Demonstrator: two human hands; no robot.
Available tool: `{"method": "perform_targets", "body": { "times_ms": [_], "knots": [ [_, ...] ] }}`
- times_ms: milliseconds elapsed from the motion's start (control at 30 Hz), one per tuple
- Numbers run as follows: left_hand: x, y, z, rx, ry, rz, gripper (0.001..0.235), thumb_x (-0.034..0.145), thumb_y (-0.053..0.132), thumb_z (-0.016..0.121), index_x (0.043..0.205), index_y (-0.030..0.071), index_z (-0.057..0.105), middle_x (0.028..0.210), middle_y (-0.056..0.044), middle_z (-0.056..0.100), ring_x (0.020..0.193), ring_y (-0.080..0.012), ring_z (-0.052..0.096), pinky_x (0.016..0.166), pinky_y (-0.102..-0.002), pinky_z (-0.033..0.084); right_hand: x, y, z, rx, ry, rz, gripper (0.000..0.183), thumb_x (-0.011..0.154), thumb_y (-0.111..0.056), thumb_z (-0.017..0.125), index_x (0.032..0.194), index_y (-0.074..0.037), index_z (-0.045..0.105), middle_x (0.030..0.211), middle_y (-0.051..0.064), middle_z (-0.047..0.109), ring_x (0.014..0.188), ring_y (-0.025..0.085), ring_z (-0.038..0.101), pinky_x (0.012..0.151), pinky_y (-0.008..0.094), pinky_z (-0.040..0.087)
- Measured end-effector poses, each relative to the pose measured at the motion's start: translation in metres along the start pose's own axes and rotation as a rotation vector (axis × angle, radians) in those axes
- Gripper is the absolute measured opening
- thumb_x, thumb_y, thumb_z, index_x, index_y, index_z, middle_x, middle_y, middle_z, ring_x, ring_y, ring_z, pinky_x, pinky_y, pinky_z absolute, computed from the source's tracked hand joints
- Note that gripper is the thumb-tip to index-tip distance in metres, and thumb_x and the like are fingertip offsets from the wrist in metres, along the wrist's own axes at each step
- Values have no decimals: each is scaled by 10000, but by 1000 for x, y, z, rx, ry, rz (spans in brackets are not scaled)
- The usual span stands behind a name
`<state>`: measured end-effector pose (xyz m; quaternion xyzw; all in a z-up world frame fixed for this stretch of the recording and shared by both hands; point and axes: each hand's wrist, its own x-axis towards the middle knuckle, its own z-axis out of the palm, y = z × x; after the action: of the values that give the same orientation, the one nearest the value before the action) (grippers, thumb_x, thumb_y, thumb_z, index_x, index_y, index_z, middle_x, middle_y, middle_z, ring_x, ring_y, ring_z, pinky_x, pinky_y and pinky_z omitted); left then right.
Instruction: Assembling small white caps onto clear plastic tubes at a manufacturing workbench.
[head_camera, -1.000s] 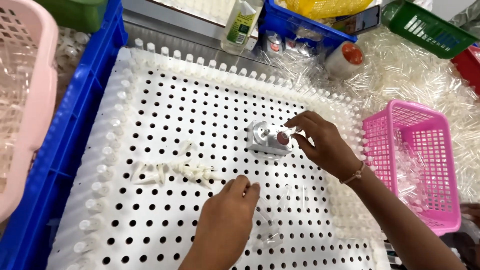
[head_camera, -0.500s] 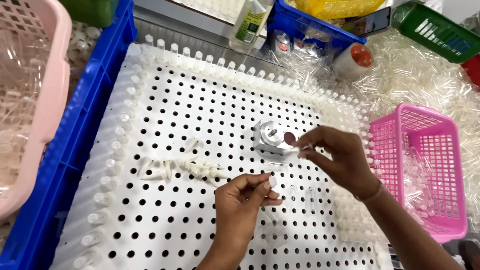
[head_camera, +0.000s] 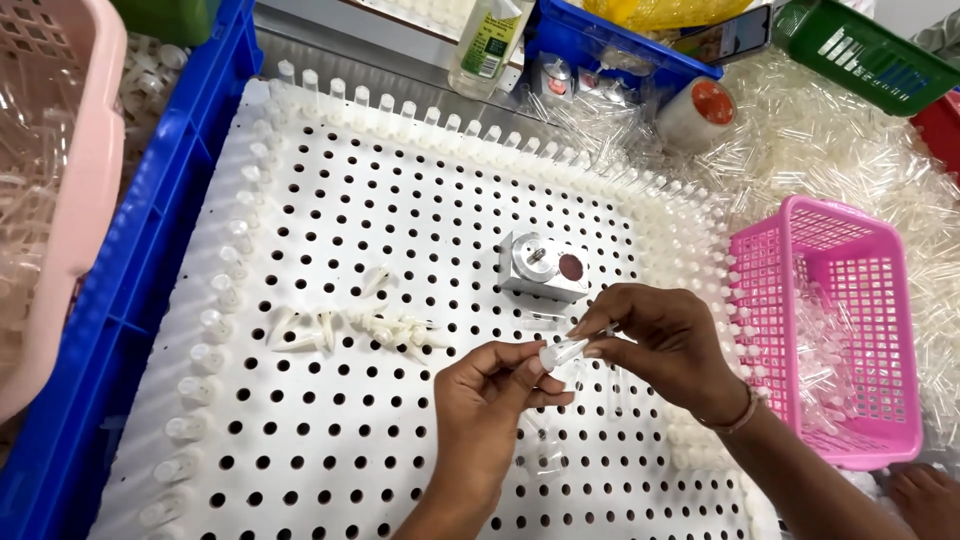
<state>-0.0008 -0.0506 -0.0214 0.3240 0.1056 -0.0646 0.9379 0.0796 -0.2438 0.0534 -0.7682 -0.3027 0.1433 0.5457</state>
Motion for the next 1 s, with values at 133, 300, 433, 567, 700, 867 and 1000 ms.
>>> {"method": "perform_targets", "body": {
  "times_ms": [133, 300, 433, 567, 700, 867, 1000],
  "knots": [
    [-9, -10, 16, 64, 45, 197, 128, 963, -18, 635, 1030, -84, 722, 892, -105, 704, 762, -158, 753, 768, -361, 684, -15, 14, 2, 95, 90, 82, 148, 886, 49, 749, 1033, 48, 731, 1001, 125, 751, 825, 130, 701, 669, 261, 595],
    [-11, 15, 27, 676, 18, 694, 61, 994, -75, 658, 1018, -25, 683, 968, -79, 647, 697, -110, 679, 704, -244, 647, -19, 9, 5, 295, 305, 141, 116, 903, 48, 744, 1018, 43, 722, 926, 142, 742, 719, 127, 674, 582, 263, 561],
    [39, 40, 5, 1386, -84, 804, 300, 907, 24, 649, 1201, 36, 708, 1135, -127, 657, 832, -210, 680, 696, -334, 552, 18, 2, -38, -368, 389, 234, 123, 905, -83, 743, 1019, -38, 743, 979, 72, 759, 730, 120, 678, 637, 267, 573],
    [69, 89, -21, 2136, 264, 814, 587, 656, -13, 680, 1241, 15, 692, 1215, -149, 632, 1106, -290, 576, 915, -388, 489, 55, 28, -100, -1066, 507, -97, 192, 883, -125, 823, 1053, -71, 754, 1059, 60, 765, 964, 214, 646, 803, 341, 538],
    [69, 110, -22, 2299, 252, 458, 312, 720, 13, 723, 1027, 67, 713, 1086, -99, 639, 1054, -269, 595, 878, -370, 497, 75, 68, -128, -1239, 436, -55, 197, 841, -153, 855, 1004, -77, 774, 1033, 71, 772, 1036, 254, 621, 903, 388, 521],
    [77, 104, -33, 2297, 269, 525, 213, 678, 20, 759, 876, 95, 731, 974, -80, 662, 1005, -257, 619, 856, -375, 505, 94, 71, -120, -1255, 345, 196, 263, 782, -231, 868, 1004, -105, 803, 988, 124, 715, 989, 278, 615, 910, 412, 509],
    [80, 107, -34, 2288, 253, 476, 195, 712, 15, 756, 882, 106, 726, 989, -62, 660, 1018, -247, 615, 870, -370, 501, 78, 59, -89, -1299, 351, -173, 342, 800, -237, 842, 1063, -45, 738, 1038, 100, 737, 1025, 280, 617, 859, 436, 514]
  ]
}}
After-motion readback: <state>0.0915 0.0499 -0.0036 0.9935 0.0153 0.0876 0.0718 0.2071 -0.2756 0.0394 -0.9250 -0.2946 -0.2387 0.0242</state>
